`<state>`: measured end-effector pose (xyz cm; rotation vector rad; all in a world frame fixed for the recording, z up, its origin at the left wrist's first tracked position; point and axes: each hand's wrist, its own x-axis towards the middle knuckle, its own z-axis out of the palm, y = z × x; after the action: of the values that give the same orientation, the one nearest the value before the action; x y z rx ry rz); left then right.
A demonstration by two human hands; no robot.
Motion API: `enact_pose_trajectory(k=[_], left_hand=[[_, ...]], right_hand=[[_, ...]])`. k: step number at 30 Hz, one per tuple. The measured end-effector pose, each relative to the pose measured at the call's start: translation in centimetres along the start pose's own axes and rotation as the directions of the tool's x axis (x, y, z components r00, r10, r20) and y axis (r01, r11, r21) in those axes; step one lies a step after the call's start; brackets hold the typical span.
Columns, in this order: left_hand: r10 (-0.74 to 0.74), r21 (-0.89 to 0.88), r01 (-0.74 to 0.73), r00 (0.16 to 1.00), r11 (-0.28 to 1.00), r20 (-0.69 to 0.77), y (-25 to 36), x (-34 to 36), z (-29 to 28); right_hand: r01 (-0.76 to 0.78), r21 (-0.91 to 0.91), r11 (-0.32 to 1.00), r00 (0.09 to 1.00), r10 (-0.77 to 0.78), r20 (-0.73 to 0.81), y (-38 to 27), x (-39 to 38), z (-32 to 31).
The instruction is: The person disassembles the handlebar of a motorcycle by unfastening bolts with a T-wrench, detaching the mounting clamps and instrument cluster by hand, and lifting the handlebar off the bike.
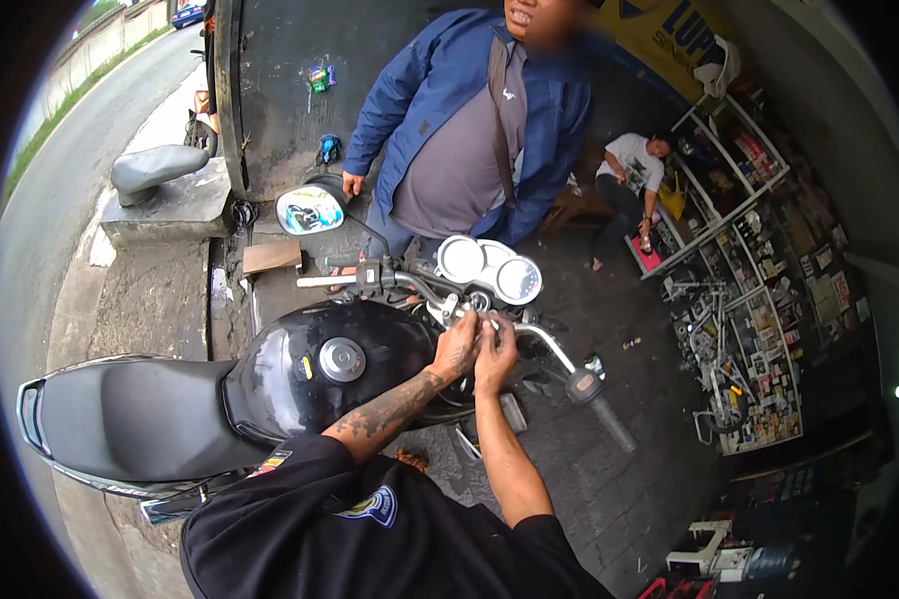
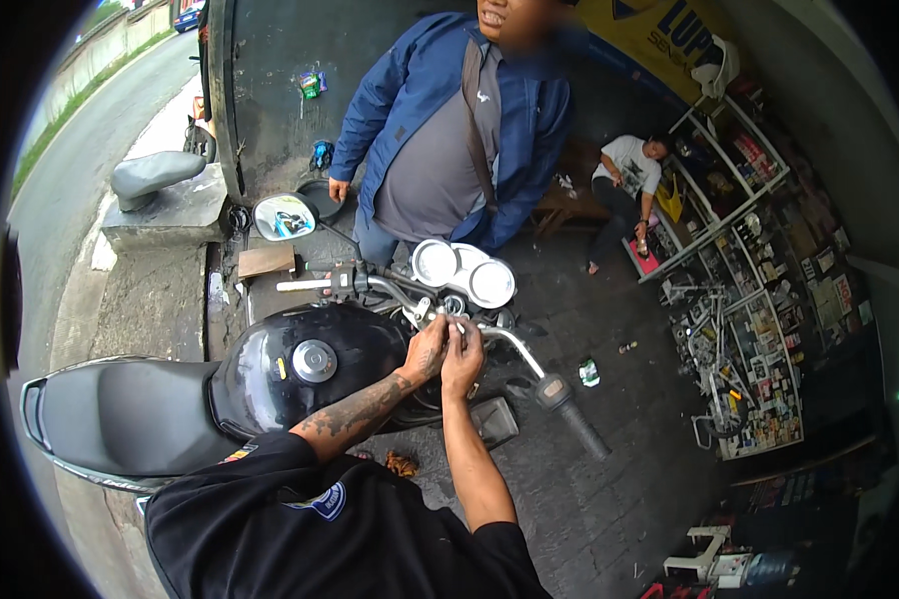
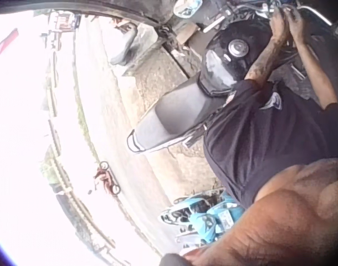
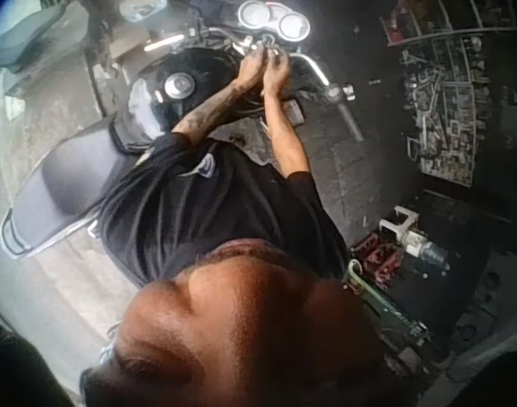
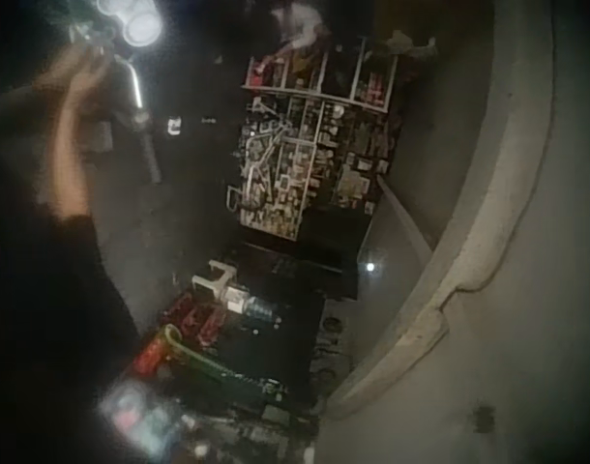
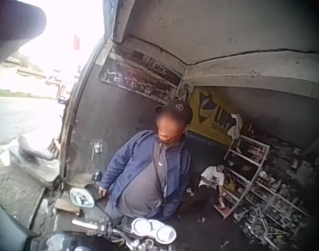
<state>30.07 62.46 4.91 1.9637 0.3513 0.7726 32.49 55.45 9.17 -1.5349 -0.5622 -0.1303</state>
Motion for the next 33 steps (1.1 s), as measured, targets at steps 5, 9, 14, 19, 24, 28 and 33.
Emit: enact_pose_trajectory(k=[5,9,14,19,24,28,33], left_hand=[[0.186,-0.03,-0.186,0.983,0.982,0.001,-0.3,0.3,-0.9],[0.28,0.051,-0.281,0.959,0.958,0.041,0.1,1.8,-1.3],[0.236,0.216,-0.239,0.971,0.947,0.043,-0.5,2.2,-0.1],[0.133,0.319,-0.143,0.99,0.937,0.053,-0.5,1.5,-0.2],[0.152,0.309,-0.151,0.988,0.939,0.022,1.1,1.0,-1.2],[0.182,0.343,-0.231,0.969,0.911,0.169,0.4,1.5,-1.7],[0.218,0.245,-0.25,0.964,0.937,0.151,0.3,2.7,-1.7]], right_hand=[[-0.089,-0.037,0.995,0.983,0.094,0.155,1.0,2.4,-0.8],[0.025,-0.373,0.928,0.9,0.142,0.413,-0.2,6.2,-1.4],[0.405,-0.732,0.548,0.841,0.089,0.533,-4.5,5.4,-1.6],[0.576,-0.653,0.492,0.729,0.051,0.682,-6.7,5.8,-1.6],[0.578,-0.614,0.539,0.697,0.067,0.714,-7.8,6.4,-2.3],[0.618,-0.534,0.577,0.649,0.009,0.761,-7.5,6.9,-2.8],[0.647,-0.425,0.633,0.57,-0.031,0.821,-7.3,8.2,-3.9]])
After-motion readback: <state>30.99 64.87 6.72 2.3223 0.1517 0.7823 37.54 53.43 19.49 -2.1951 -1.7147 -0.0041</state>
